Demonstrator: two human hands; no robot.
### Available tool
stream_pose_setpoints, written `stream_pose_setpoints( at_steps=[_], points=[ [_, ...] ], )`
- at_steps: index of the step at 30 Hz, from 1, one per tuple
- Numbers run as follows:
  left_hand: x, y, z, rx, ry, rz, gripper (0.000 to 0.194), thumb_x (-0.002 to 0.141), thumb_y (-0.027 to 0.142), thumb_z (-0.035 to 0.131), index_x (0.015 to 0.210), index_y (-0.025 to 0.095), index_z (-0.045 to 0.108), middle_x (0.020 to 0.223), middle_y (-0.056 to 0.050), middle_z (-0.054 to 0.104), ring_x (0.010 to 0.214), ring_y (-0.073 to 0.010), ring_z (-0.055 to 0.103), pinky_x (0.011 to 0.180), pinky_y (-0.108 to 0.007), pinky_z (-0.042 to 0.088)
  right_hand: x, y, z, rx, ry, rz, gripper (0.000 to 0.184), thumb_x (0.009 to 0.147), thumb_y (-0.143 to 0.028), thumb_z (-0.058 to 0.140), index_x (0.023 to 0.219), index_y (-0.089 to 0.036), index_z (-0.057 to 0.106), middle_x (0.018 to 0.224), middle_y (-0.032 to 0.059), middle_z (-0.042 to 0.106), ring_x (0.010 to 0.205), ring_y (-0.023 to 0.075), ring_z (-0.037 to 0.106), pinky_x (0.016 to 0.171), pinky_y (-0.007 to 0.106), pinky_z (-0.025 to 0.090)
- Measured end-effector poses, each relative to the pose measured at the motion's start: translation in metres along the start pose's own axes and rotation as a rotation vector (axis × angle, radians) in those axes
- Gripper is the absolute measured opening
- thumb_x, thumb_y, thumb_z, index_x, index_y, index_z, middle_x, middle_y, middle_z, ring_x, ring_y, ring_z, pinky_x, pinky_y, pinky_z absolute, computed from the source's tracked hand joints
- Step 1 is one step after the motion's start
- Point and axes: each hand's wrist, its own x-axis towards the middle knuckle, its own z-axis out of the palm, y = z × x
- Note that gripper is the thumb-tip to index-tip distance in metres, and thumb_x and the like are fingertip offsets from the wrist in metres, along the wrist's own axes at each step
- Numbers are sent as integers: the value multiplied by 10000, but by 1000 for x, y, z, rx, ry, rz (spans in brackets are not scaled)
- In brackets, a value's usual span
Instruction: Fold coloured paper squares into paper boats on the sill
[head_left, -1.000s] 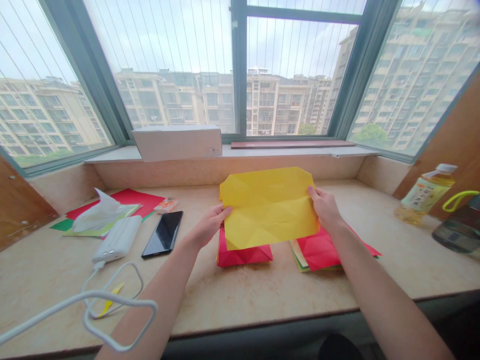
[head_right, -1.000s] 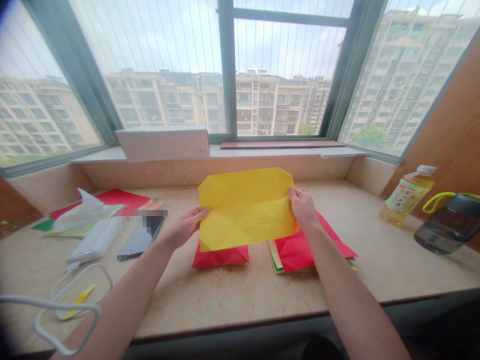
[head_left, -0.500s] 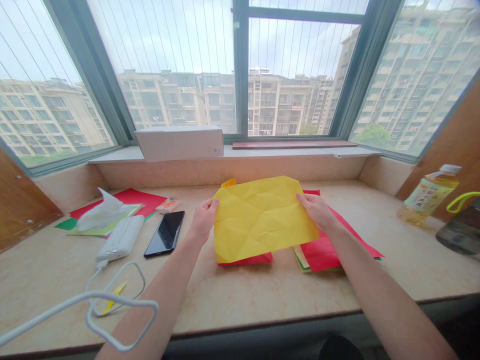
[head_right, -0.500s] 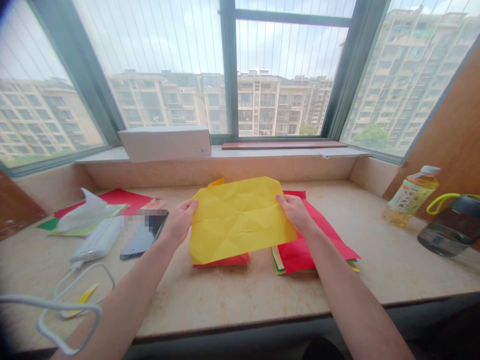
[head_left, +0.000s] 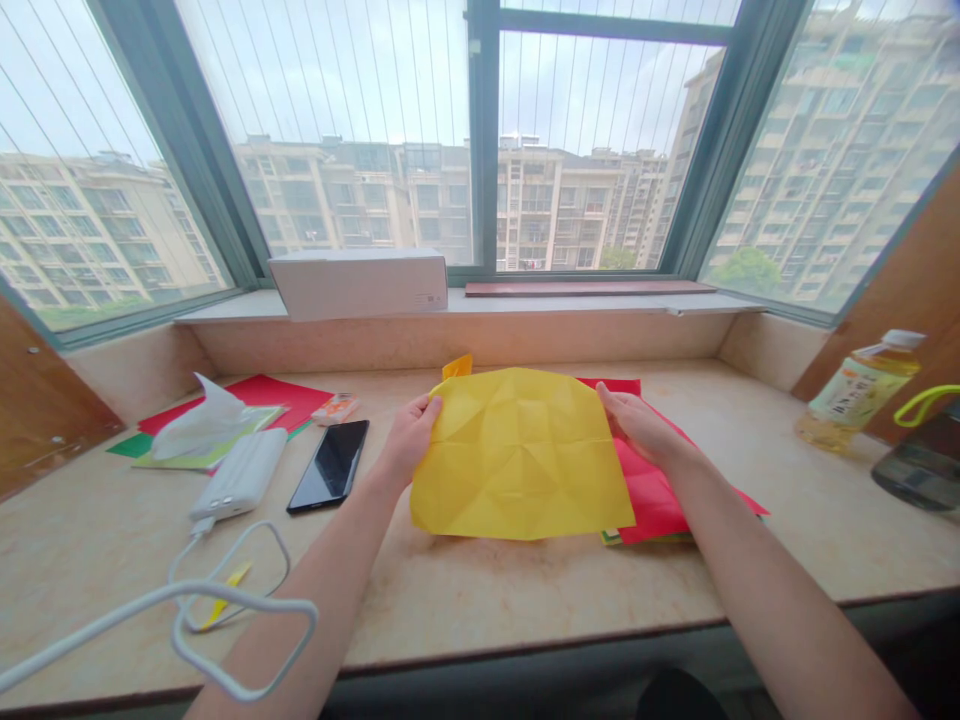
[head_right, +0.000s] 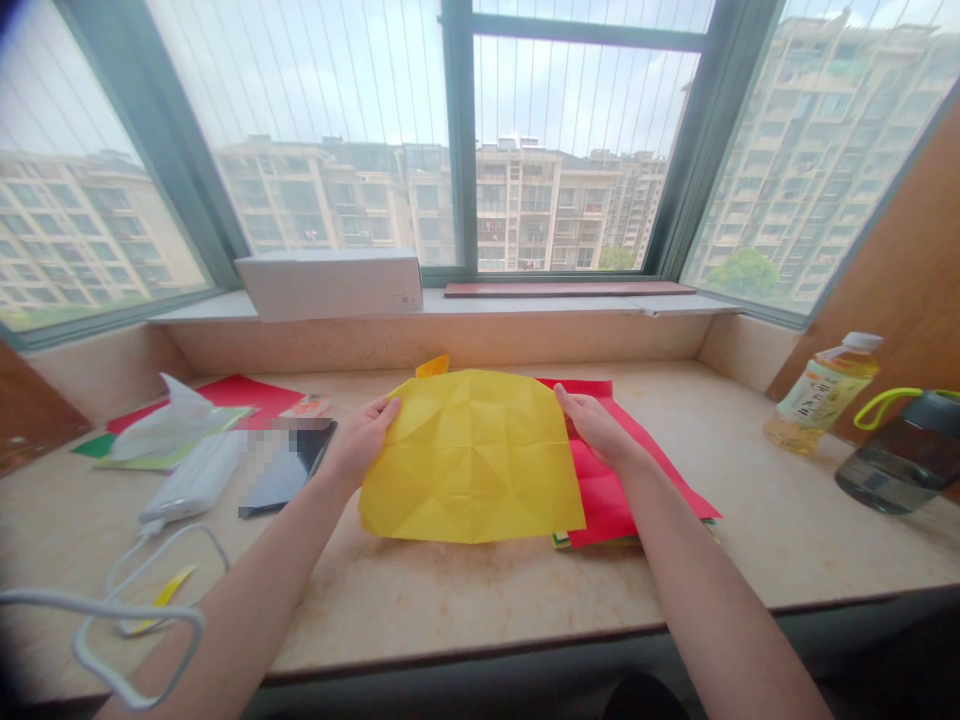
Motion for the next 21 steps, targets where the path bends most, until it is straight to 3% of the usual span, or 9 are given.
stream_pose_setpoints(
  at_steps=[6, 10, 14, 21],
  points=[
    [-2, -2, 2, -30, -46, -13, 501, 727, 447, 756, 1126, 156, 672, 801, -56, 749, 733, -211, 709, 590, -264, 528, 9, 11, -2, 83, 46, -60, 407, 821, -587, 622, 931, -218, 756, 941, 94, 782, 901, 285, 737, 767, 387, 592],
    [-2, -1, 2, -40, -21, 11, 491, 749, 429, 739, 1158, 172, 653, 812, -57, 751, 758, -212, 713, 643, -285, 547, 14, 16, -11, 80, 166, -52, 385, 794, -567, 636, 928, -222, 740, 893, 77, 785, 824, 277, 746, 692, 374, 595],
    [-1, -2, 4, -50, -27, 24, 484, 746, 441, 743, 1139, 170, 661, 826, -62, 753, 775, -217, 714, 681, -303, 555, 18, 18, -19, 59, 208, -61, 393, 754, -562, 677, 922, -213, 745, 873, 74, 783, 779, 285, 743, 657, 380, 592],
    [3, -7, -1, -20, -14, 14, 438, 740, 423, 740, 1083, 156, 687, 834, -71, 754, 783, -219, 710, 666, -284, 540, 17, 15, -14, -12, 296, -226, 415, 723, -584, 722, 905, -213, 752, 903, 66, 780, 923, 280, 719, 799, 374, 569]
  ],
)
